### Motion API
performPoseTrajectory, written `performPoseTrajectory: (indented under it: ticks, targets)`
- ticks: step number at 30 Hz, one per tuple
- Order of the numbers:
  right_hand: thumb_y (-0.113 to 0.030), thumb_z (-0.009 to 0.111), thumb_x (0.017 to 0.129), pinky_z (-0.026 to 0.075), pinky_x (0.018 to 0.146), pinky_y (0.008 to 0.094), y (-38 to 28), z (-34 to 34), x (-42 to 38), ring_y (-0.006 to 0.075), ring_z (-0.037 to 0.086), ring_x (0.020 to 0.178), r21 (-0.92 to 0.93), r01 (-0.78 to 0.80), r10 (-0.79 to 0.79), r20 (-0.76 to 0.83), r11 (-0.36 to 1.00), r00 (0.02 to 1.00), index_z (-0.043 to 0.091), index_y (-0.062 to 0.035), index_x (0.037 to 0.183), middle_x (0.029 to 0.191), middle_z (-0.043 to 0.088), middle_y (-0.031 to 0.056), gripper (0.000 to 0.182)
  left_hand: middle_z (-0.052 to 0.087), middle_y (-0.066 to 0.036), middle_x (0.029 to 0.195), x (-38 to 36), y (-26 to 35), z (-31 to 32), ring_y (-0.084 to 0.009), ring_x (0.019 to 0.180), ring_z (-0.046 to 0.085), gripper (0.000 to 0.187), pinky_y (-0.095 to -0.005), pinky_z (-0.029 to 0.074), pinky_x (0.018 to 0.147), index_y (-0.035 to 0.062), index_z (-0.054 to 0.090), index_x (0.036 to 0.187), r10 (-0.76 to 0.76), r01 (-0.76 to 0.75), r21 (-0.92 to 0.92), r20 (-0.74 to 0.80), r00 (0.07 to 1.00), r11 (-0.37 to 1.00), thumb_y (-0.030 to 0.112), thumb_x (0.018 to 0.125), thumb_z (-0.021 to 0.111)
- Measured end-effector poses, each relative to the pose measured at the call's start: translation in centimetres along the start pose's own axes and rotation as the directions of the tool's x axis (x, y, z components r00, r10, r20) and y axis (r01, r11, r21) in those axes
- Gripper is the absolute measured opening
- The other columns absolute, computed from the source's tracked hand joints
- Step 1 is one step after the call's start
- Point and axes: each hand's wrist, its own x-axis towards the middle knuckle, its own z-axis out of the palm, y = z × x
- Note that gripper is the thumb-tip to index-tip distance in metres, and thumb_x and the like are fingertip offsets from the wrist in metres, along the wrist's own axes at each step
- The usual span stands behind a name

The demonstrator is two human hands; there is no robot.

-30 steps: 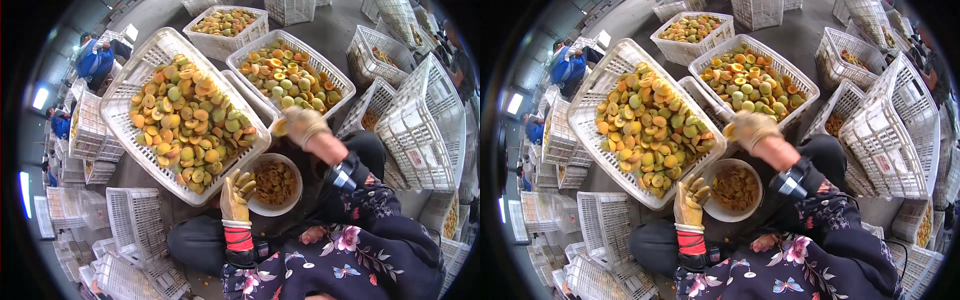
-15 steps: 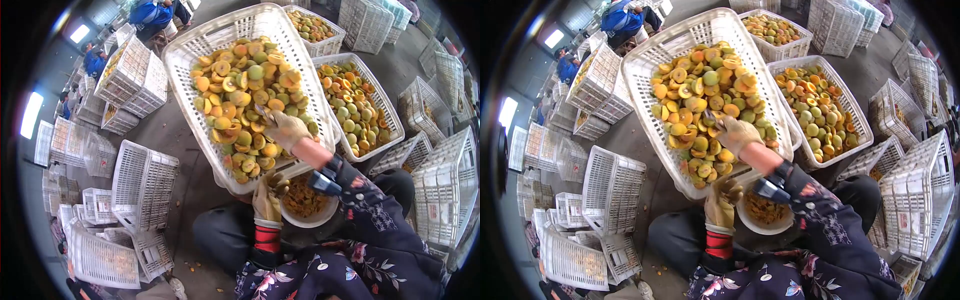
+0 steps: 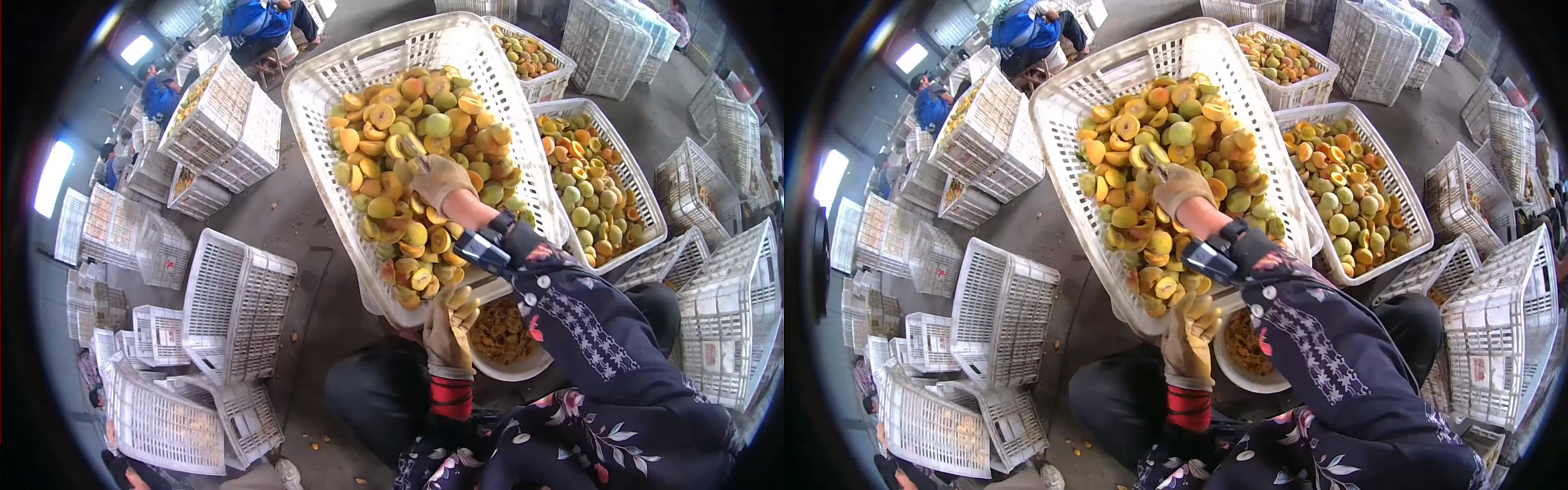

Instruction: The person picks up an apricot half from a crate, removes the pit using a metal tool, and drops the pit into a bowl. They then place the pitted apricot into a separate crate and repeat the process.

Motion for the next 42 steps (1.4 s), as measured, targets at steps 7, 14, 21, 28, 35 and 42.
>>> performPoseTrajectory:
  ticks: [7,14,21,28,35,42]
  targets:
    - [-0.034,0.068,0.081,0.05,0.084,0.0409,4.3,-3.2,-5.6,0.0349,0.065,0.096,0.033,-0.044,0.039,0.126,0.998,0.991,0.063,-0.0086,0.11,0.102,0.068,0.0171,0.039,0.058,-0.012,0.128,-0.6,0.9,1.0,-0.0236,0.105,0.061,0.047,-0.0341,0.051,0.086,0.007,0.047,0.14,0.096,-0.098,-0.04,-0.051,0.994,0.994,0.037,0.104,0.042]
    - [-0.027,0.064,0.084,0.051,0.077,0.045,1.4,-2.4,-3.5,0.0373,0.066,0.093,-0.097,0.231,-0.223,0.082,0.968,0.971,0.06,-0.0087,0.112,0.095,0.069,0.0179,0.033,0.058,-0.014,0.13,-0.3,0.3,1.0,-0.0262,0.105,0.062,0.05,-0.037,0.048,0.091,0.0097,0.049,0.139,0.008,-0.009,-0.014,-0.068,0.998,1.0,0.043,0.102,0.044]
    - [-0.008,0.07,0.077,0.056,0.069,0.041,0.1,0.5,0.4,0.0318,0.071,0.089,-0.522,0.483,-0.404,0.266,0.703,0.875,0.061,-0.0074,0.109,0.092,0.072,0.0147,0.033,0.058,-0.016,0.129,0.2,-0.2,0.4,-0.026,0.105,0.062,0.057,-0.0366,0.049,0.091,0.0076,0.048,0.14,-0.01,0.01,0.042,-0.008,1.0,0.999,0.049,0.101,0.044]
    - [-0.01,0.06,0.083,0.055,0.074,0.0446,3.3,-2.4,-1.6,0.0342,0.069,0.093,-0.528,0.362,-0.306,0.194,0.768,0.932,0.062,-0.006,0.105,0.095,0.07,0.0162,0.022,0.061,-0.016,0.123,-0.3,-0.4,0.1,-0.0244,0.101,0.063,0.055,-0.0369,0.048,0.09,0.0067,0.051,0.135,-0.062,0.061,-0.026,-0.037,0.997,0.998,0.049,0.1,0.047]
    - [-0.023,0.063,0.085,0.053,0.077,0.0462,10.4,-6.1,-9.1,0.0374,0.066,0.092,-0.349,0.176,-0.142,0.123,0.92,0.982,0.064,-0.0088,0.104,0.093,0.069,0.0167,0.024,0.062,-0.013,0.12,0.2,-2.0,-0.4,-0.0254,0.095,0.064,0.047,-0.0388,0.051,0.083,0.0067,0.053,0.132,-0.08,0.08,-0.044,-0.003,0.997,0.996,0.042,0.101,0.046]
    - [-0.033,0.067,0.083,0.047,0.094,0.045,14.6,-6.3,-10.4,0.0398,0.062,0.105,-0.221,0.092,-0.146,-0.24,0.971,0.96,0.061,-0.012,0.122,0.106,0.068,0.0202,0.044,0.062,-0.014,0.121,-1.1,-1.3,2.4,-0.0293,0.104,0.063,0.052,-0.0424,0.05,0.089,0.007,0.049,0.138,-0.07,0.068,0.041,0.043,0.997,0.997,0.044,0.101,0.046]
